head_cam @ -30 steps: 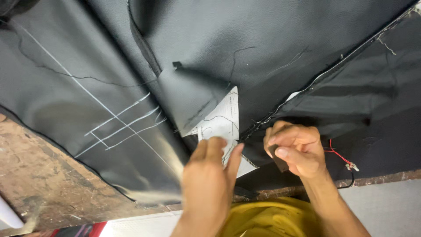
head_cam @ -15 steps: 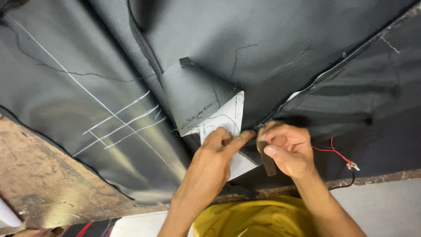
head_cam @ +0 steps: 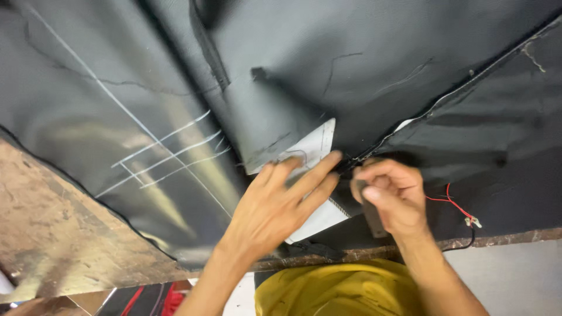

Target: The person works on a large black leather/vinyl upholstery piece laid on a workbench, using a small flat blade to cut and trim along stitched seams and edges. They pull the material taut, lift folded sections, and cut away excess edge material and threads section by section around the piece.

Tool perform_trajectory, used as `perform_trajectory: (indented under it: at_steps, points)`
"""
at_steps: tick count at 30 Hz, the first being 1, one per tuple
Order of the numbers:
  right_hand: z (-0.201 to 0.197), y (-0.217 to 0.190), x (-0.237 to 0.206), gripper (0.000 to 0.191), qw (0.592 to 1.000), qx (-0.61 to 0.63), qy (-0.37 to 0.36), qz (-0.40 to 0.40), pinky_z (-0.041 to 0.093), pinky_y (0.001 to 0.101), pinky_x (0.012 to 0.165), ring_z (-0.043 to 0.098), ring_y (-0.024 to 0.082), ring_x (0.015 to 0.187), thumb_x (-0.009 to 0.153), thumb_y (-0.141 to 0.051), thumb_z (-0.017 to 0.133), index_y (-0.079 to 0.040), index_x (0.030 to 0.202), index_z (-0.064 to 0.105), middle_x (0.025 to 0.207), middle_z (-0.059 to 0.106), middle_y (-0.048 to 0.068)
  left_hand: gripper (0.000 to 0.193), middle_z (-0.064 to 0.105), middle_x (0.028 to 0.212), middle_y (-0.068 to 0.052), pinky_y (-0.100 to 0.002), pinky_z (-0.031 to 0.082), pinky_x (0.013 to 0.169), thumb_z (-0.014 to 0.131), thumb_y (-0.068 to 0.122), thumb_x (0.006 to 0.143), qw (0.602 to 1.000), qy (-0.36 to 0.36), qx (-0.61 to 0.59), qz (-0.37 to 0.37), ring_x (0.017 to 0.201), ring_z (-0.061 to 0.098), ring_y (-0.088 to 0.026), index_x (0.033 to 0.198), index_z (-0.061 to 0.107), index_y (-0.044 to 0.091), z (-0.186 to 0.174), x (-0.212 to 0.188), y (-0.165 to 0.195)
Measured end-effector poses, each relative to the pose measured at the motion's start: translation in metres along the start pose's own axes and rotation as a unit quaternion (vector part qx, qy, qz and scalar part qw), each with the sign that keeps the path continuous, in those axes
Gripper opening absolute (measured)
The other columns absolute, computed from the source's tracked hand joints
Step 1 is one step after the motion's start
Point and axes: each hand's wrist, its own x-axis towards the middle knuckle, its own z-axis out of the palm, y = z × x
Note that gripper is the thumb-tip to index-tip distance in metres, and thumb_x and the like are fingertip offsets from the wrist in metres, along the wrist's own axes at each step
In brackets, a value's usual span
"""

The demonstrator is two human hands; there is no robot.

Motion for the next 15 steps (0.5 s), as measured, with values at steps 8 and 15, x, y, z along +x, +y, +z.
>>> perform_trajectory:
  at_steps: [8, 15]
  points:
    - [0.002, 0.002, 0.002, 0.019, 0.998, 0.048, -0.049, -0.014, 0.042, 0.0334, 0.067, 0.050, 0.017, 0.076, 0.094, 0.001, 0.065, 0.007, 0.112, 0.067, 0.088, 0.057, 0.008, 0.019, 0.058, 0.109, -0.002, -0.031, 0.054, 0.083, 0.064, 0.017, 0.084, 0.991, -0.135, 0.004, 0.015, 0.115, 0.057, -0.021, 0.101, 0.069, 0.010, 0.007, 0.011, -0.013]
    - [0.010, -0.001, 0.003, 0.021, 0.996, -0.084, 0.028, 0.023, 0.049, 0.0248, 0.076, 0.064, 0.012, 0.085, 0.088, 0.006, 0.068, 0.009, 0.109, 0.067, 0.098, 0.069, 0.010, 0.021, 0.058, 0.098, 0.000, -0.032, 0.050, 0.075, 0.065, 0.019, 0.082, 0.994, -0.091, -0.031, 0.045, 0.104, 0.057, -0.022, 0.100, 0.073, 0.014, 0.007, -0.006, -0.020]
